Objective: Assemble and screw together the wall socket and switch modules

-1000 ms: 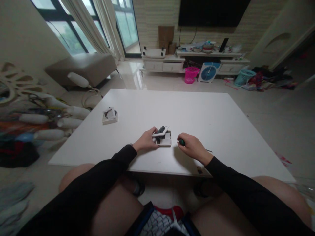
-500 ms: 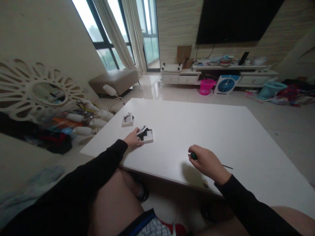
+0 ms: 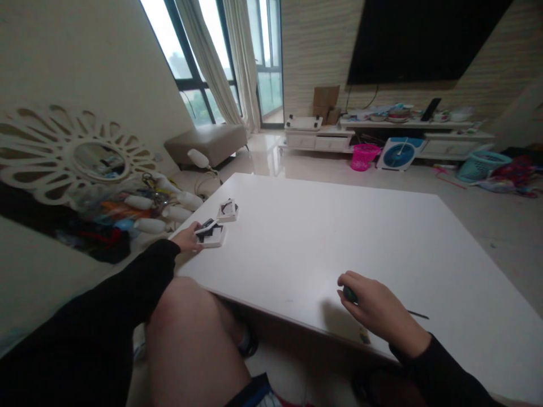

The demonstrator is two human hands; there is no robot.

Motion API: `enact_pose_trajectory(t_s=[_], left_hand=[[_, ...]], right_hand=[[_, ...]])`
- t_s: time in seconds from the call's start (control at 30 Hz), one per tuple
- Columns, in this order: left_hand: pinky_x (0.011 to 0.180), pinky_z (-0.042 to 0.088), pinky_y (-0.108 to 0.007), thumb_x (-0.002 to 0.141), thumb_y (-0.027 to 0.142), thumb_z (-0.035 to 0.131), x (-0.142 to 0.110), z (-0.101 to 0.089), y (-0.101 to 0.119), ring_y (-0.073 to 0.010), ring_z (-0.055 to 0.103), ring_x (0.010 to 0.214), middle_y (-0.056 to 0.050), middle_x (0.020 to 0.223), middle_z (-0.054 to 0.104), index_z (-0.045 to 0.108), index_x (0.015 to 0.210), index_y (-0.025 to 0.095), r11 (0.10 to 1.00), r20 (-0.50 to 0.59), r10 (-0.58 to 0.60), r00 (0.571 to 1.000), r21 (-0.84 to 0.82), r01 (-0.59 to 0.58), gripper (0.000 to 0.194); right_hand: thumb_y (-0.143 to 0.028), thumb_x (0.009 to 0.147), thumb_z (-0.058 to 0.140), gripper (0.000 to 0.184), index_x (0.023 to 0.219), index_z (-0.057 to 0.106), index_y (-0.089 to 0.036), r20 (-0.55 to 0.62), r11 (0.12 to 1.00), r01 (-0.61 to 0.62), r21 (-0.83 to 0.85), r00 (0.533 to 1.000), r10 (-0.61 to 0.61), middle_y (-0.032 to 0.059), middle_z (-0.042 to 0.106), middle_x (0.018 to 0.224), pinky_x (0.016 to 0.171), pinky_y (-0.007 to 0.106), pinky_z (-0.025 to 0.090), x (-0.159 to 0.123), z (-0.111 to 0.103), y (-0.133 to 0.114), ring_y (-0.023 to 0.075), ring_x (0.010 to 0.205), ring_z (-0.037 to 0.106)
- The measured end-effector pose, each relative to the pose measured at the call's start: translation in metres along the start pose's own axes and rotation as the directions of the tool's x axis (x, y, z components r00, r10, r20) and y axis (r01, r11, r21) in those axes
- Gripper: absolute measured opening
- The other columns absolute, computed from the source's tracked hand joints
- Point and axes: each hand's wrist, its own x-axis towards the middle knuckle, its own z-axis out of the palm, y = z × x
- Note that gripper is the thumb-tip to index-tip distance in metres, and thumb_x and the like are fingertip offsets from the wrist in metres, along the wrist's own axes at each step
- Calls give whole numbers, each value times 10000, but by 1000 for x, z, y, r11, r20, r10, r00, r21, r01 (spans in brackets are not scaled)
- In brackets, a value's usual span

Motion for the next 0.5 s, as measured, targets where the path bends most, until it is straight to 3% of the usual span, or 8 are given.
enact_pose_trajectory(t_s=[0.17, 0.3, 0.4, 0.5], left_hand=[[961, 497, -436, 428, 406, 825, 0, -5, -11, -327, 603, 1045, -47, 1052, 654, 463, 1079, 254, 996, -42, 84, 996, 16, -83, 760], [1036, 491, -489, 431, 397, 843, 2, -9, -5, -365, 573, 1164, -105, 1284, 590, 437, 1219, 262, 989, -95, 150, 984, 31, -147, 897], [1145, 420, -518, 477, 405, 830, 5, -10, 14, -399, 482, 1318, -164, 1385, 502, 416, 1306, 192, 975, -138, 220, 966, 72, -212, 951], [1248, 283, -516, 591, 390, 789, 2, -1, 55, -395, 350, 1457, -200, 1469, 423, 430, 1350, 147, 947, -148, 316, 937, 116, -301, 874]], right_hand=[[-204, 939, 525, 59, 932, 575, -234, 5, 999, 38, 9, 999, -38, 35, 650, 895, 666, 311, 390, 0, -2, -8, 198, 753, 633], [-206, 946, 526, 61, 947, 576, -241, 29, 998, 52, 46, 998, -54, 28, 645, 892, 669, 313, 407, -2, -1, -9, 194, 741, 629], [-216, 957, 518, 59, 956, 571, -242, 34, 998, 29, 61, 999, -31, 24, 642, 876, 668, 315, 416, -4, 1, -4, 198, 733, 622], [-219, 964, 508, 64, 972, 569, -237, 5, 996, 29, 82, 1000, -30, 28, 647, 863, 669, 317, 430, -6, 1, -1, 199, 737, 617]])
